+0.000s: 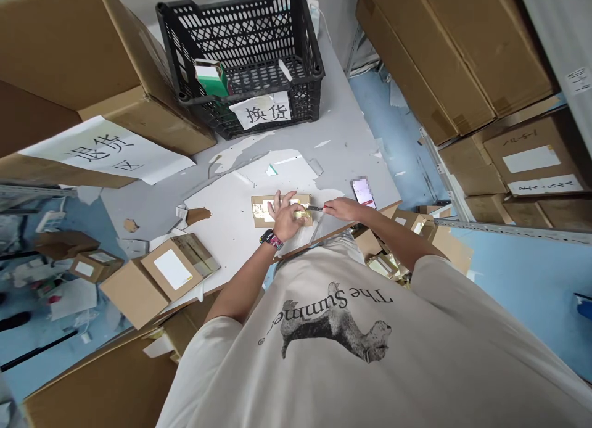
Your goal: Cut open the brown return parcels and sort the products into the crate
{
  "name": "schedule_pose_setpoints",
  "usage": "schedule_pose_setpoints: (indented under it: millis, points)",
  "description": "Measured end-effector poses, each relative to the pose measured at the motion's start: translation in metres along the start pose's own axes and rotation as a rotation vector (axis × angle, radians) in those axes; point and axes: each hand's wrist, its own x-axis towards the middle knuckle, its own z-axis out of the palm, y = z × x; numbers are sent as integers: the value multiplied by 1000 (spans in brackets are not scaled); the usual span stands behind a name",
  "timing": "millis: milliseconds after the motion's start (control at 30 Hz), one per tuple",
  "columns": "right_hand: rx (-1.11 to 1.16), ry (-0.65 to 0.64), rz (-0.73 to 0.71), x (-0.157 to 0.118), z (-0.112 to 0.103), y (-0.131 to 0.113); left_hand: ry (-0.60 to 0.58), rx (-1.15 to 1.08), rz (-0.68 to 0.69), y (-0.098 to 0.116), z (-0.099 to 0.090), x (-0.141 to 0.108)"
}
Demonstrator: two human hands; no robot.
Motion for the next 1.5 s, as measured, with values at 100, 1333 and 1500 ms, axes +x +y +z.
schedule_pose_setpoints:
  millis: [100, 1333, 1500]
  points:
    - [-59, 5, 19, 2, 0, -8, 6, 0, 2, 0, 0, 0]
    - [133, -149, 31, -3, -14, -15, 1, 36, -14, -4, -3, 0]
    - [344, -222, 26, -7, -12, -3, 0, 29, -16, -3, -2, 0]
